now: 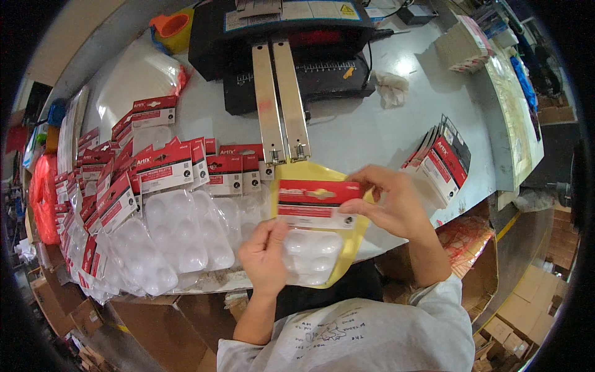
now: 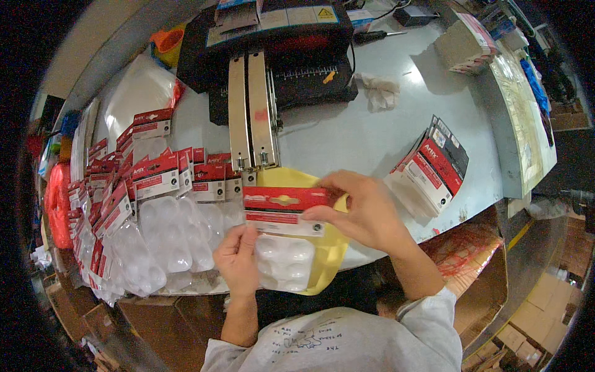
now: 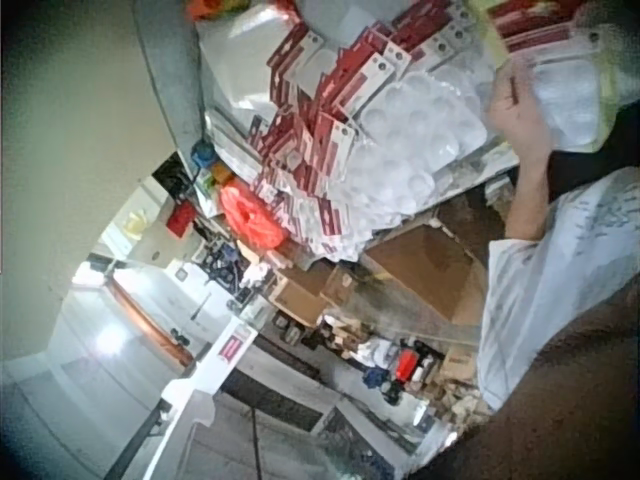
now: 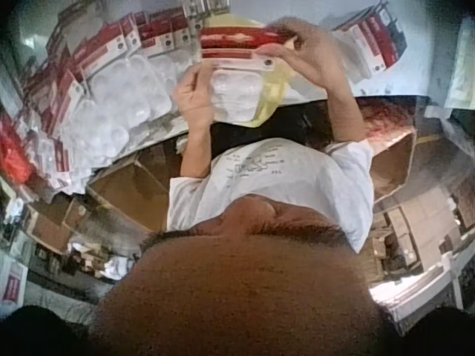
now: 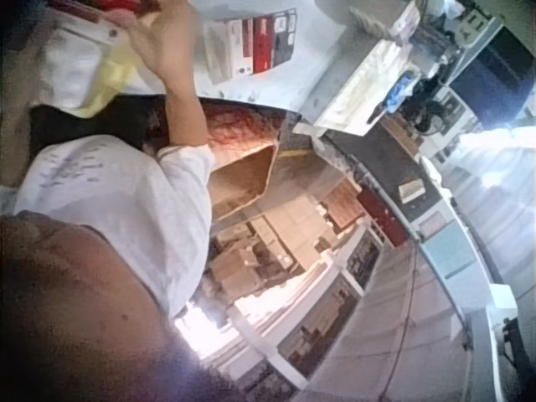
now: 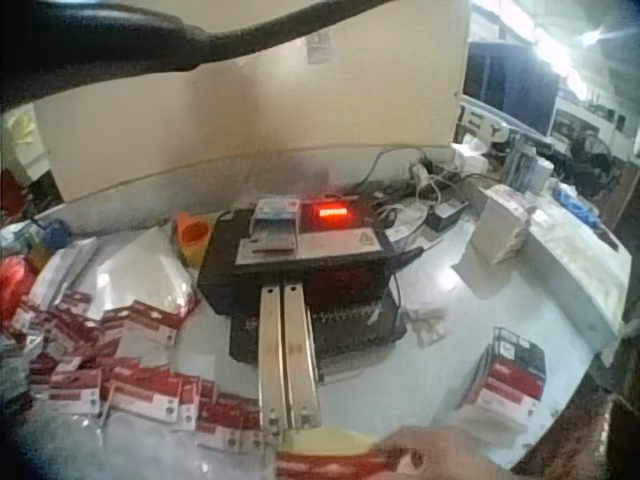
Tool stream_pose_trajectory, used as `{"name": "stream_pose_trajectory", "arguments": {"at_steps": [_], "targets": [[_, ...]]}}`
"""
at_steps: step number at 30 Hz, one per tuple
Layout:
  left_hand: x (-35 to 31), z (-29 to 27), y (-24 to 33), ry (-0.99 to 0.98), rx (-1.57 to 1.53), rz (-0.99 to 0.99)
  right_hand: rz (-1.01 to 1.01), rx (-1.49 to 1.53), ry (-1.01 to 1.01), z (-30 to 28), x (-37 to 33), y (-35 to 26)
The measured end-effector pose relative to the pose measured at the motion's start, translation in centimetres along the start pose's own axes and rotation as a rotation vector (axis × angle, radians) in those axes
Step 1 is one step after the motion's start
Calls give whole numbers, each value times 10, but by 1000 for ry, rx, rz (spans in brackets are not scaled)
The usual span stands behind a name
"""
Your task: The person places white plastic mixing palettes into clear plastic bags and seals them with red Artix labels using a heat-sealing machine. The person stacks the finished packages on the table and briefly places a stack into a cardboard box.
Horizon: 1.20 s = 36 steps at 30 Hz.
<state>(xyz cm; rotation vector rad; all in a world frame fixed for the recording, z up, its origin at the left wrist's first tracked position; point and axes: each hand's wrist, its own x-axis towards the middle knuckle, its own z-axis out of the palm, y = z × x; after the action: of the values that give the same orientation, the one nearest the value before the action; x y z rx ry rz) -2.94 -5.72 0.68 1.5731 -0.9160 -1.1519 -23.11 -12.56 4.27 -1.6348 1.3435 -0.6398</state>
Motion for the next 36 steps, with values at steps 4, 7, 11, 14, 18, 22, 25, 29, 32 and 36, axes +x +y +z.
{"name": "stream_pose_trajectory", "arguments": {"at_steps": [4, 7, 11, 14, 18, 22, 25, 29, 32, 36], "targets": [[5, 1, -12, 129, -67, -42, 347, 366, -189, 4, -13, 14], [8, 1, -17, 83, -168, 0, 400, 418, -166, 7, -20, 19], [4, -2, -9, 60, -6, 22, 344, 577, -149, 15, -24, 18], [8, -2, -1, 55, 85, 54, 379, 719, -153, 24, -17, 18], [30, 5, -1, 109, 189, 46, 357, 847, -18, 43, 7, 25], [42, 8, -9, 116, 128, 88, 329, 871, 37, 51, 16, 34], [41, 9, -11, 124, 56, 4, 341, 847, 53, 53, 14, 37], [44, 14, -9, 148, 68, 25, 313, 841, 89, 54, 18, 37], [53, 18, -6, 169, 1, 62, 283, 813, 145, 56, 28, 35], [69, 18, -4, 150, 69, 103, 258, 789, 203, 59, 41, 32]]}}
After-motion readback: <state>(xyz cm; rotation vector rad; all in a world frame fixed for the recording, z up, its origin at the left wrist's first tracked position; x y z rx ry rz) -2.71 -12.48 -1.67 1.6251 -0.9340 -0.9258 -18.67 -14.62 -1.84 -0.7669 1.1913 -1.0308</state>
